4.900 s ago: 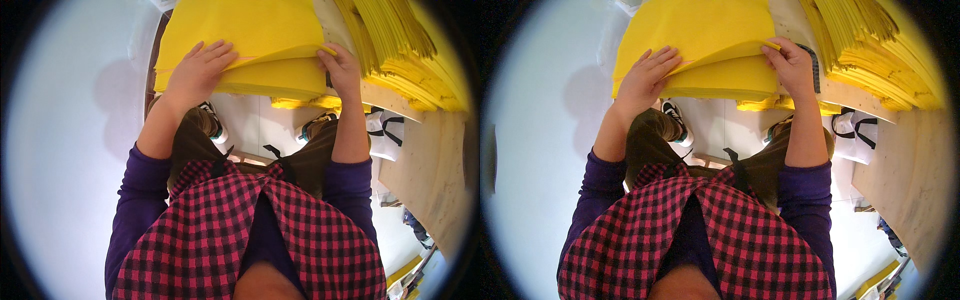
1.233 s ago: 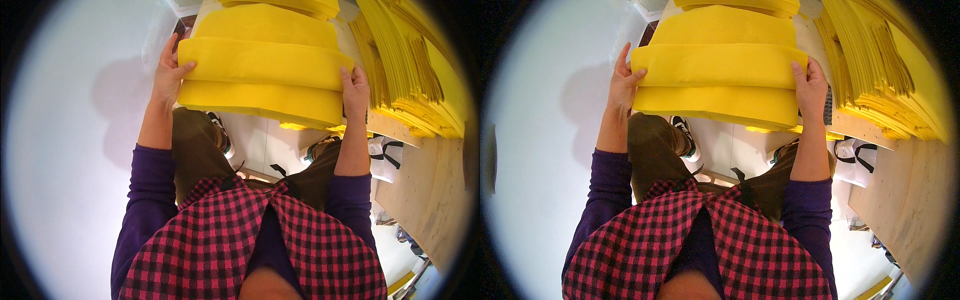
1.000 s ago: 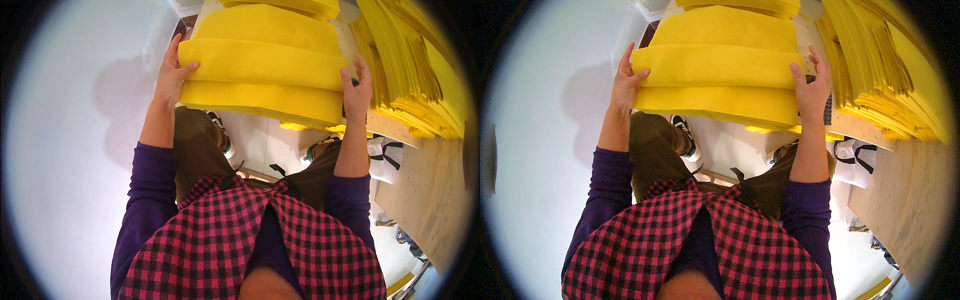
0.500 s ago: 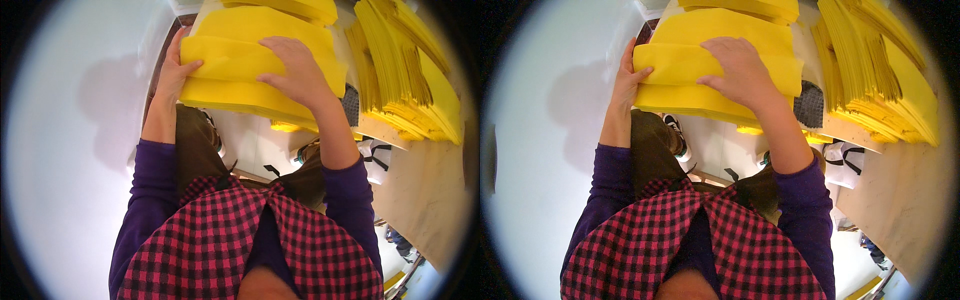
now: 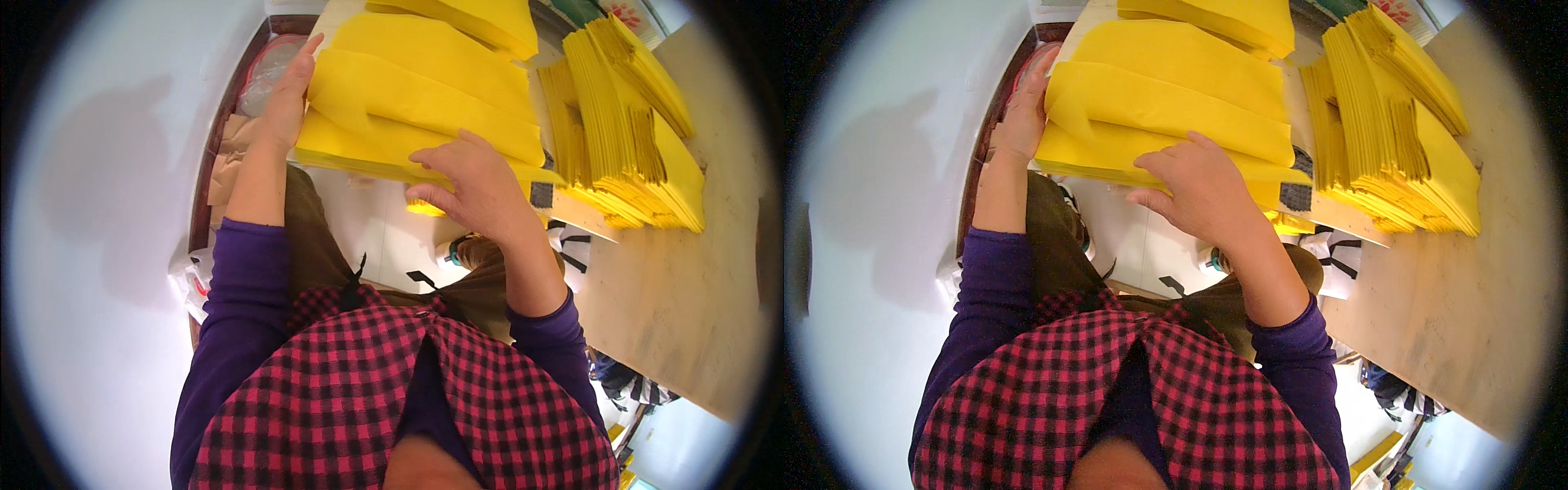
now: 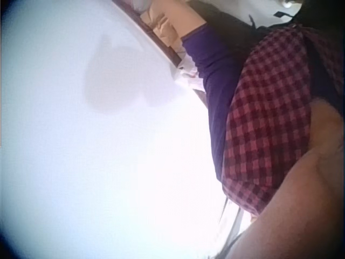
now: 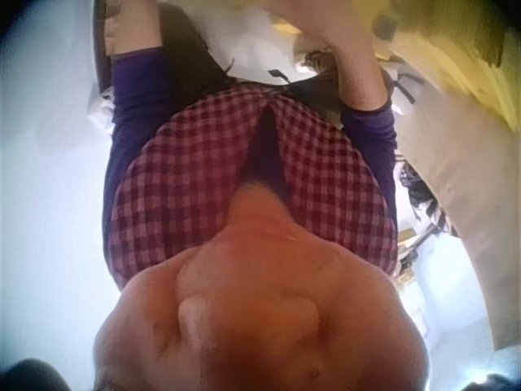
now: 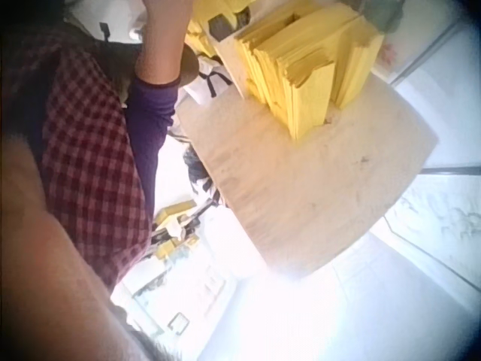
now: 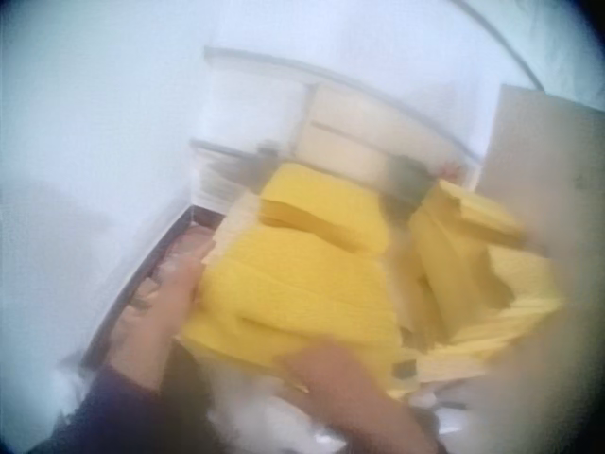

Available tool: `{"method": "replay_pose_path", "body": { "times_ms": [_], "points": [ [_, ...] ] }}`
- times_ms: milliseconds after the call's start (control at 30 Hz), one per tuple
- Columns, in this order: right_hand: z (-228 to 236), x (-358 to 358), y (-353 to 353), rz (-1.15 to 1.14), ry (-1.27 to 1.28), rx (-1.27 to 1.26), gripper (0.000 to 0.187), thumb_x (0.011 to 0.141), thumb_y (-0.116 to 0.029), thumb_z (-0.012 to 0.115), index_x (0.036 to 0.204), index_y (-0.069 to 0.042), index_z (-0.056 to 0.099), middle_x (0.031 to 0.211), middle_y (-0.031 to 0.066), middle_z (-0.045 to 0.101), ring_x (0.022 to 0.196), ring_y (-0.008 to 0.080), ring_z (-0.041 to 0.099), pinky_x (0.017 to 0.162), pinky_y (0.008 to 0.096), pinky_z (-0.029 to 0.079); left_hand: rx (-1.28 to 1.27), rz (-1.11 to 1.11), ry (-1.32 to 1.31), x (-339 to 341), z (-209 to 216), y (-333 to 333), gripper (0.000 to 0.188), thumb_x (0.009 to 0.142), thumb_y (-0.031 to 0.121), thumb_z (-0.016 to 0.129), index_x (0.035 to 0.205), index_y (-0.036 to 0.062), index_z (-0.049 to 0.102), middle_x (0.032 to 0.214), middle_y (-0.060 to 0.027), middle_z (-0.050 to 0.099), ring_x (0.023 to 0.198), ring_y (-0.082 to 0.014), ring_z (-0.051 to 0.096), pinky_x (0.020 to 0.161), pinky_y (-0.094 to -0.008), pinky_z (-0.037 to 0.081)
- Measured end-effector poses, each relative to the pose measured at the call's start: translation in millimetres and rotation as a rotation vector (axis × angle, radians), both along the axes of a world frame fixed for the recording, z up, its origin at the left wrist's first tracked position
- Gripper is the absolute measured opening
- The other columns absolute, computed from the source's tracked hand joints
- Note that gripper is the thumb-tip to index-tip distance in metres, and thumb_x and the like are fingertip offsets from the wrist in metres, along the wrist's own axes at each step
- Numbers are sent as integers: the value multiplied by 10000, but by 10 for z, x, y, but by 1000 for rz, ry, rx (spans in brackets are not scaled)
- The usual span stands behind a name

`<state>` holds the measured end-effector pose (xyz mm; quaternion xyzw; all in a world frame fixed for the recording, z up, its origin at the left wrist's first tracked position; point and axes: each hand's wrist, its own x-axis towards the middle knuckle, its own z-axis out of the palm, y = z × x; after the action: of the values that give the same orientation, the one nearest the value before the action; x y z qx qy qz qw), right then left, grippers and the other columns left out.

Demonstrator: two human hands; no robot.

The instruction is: The person repeatedly picks up stacks of yellow foam sheets, aligns them, and places them on a growing pile on a wooden workbench. The person uses both hands to handle the sheets and occasionally uses a small dark tool to adjust the edges.

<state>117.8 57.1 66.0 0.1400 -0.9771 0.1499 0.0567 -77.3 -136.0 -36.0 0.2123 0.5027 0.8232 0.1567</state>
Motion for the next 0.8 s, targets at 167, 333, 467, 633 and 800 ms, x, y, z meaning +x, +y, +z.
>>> {"method": "replay_pose_path", "body": {
  "times_ms": [167, 333, 467, 633, 800],
  "points": [
    [-2, 56, 136, -247, -13, -143, 230, 850, -222, 683, 970, -27, 678, 893, 110, 686, 860, 269, 643, 782, 309, 492, 81, -77, -118, -22, -41, -29, 544, 982, 421, 467, 1436, 133, 383, 1341, -77, 479, 1214, -173, 449, 1041, -294, 341],
    [-96, 154, 391, -400, 107, -359, 146, 860, -155, 649, 922, -26, 678, 811, 109, 680, 734, 226, 646, 676, 297, 495, 33, -55, -38, -109, -83, -14, 528, 987, 290, 492, 1457, 105, 339, 1219, -84, 589, 1102, -142, 545, 961, -298, 422],
    [-231, 320, 693, -614, 115, -518, 143, 866, -134, 657, 908, 3, 663, 767, 62, 665, 702, 124, 613, 667, 253, 478, 3, -67, 11, -53, -85, -23, 513, 953, 157, 549, 1437, 135, 381, 1109, -61, 628, 1036, -117, 560, 916, -265, 429],
    [-361, 462, 1125, -862, 237, -684, 202, 863, -148, 672, 981, 16, 655, 858, 43, 668, 776, 120, 614, 721, 259, 490, -56, -45, 43, -28, -39, -26, 575, 921, 39, 549, 1452, 132, 351, 1017, -56, 669, 945, -112, 602, 852, -248, 461],
    [-483, 486, 1430, -901, 162, -606, 426, 845, -167, 686, 1203, 28, 562, 1114, 112, 634, 1030, 181, 597, 908, 297, 453, 4, -70, 93, -70, -60, -30, 629, 915, 24, 553, 1478, 125, 291, 1051, -66, 669, 970, -106, 607, 861, -249, 463]
  ]
}}
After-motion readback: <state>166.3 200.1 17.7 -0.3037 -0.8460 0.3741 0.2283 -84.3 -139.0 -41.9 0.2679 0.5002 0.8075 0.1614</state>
